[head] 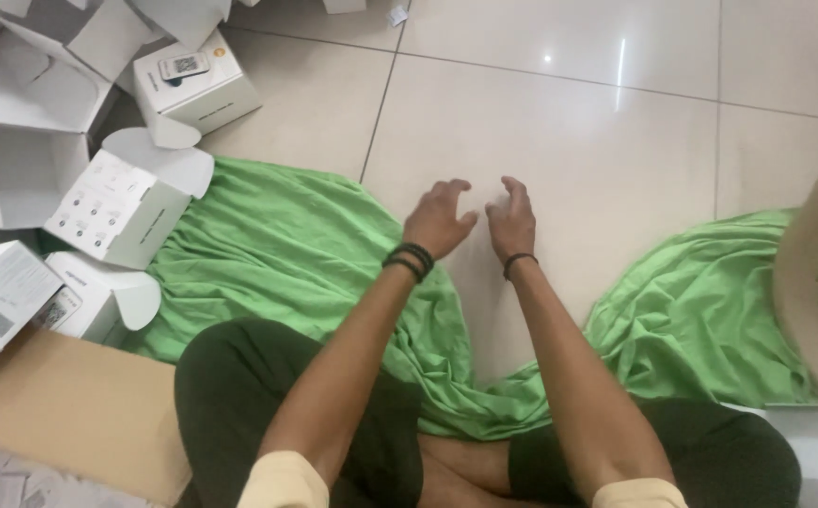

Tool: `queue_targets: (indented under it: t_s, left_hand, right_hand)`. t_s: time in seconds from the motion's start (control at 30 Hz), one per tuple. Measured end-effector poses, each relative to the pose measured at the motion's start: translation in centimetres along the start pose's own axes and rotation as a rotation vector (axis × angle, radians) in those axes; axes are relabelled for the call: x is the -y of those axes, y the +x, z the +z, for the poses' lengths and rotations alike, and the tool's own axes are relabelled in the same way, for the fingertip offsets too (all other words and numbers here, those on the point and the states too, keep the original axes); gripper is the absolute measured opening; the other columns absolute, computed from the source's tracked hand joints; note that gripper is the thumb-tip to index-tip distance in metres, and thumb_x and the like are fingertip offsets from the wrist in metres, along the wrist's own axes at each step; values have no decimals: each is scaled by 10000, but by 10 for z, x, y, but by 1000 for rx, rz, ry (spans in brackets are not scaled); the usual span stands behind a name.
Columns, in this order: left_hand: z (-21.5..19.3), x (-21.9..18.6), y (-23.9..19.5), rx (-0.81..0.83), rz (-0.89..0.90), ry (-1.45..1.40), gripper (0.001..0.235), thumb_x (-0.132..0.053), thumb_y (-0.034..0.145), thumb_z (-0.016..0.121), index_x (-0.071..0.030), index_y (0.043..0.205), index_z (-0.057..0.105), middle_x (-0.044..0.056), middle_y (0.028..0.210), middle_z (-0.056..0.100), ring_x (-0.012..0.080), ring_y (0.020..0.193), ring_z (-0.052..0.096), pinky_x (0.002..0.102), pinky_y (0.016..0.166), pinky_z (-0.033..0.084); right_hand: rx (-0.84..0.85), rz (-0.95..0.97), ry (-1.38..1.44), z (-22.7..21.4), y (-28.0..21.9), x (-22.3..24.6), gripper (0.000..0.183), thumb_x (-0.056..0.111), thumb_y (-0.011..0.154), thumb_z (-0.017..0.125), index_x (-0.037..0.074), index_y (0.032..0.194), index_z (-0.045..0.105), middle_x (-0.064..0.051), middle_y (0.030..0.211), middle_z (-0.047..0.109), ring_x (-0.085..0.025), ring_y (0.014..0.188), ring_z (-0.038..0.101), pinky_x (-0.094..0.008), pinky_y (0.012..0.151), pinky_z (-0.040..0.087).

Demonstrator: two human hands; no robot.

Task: Packing small device boxes and warranty cards into larger boxes.

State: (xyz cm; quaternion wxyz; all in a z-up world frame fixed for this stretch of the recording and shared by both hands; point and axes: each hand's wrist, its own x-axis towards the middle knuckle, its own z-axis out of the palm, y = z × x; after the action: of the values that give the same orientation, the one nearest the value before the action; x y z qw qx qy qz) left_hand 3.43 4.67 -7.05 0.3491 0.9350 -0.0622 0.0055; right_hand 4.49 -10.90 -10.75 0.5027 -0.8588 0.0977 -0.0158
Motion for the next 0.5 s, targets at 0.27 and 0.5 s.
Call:
queue_targets:
  t_s: [0.27,0.5]
  left_hand:
    - [-174,145,16,45,-373,457,529,-359,872,700,-159,1343,570,144,1341,562,370,1248,538,522,987,503]
    - [-287,251,-52,-52,-614,757,855,-472,762,813,-61,1444,503,174,1437,486,382,1347,436,592,1020,438]
  right_hand:
    - [143,-363,24,102,-46,77,456,141,915,672,65,1352,569,-153,1406,610,-336,1318,563,-438,1109,445]
    - [494,-403,214,158,-95,122,433,198,920,674,116,1333,572,-114,1341,673,-284,1254,643,-419,949,543]
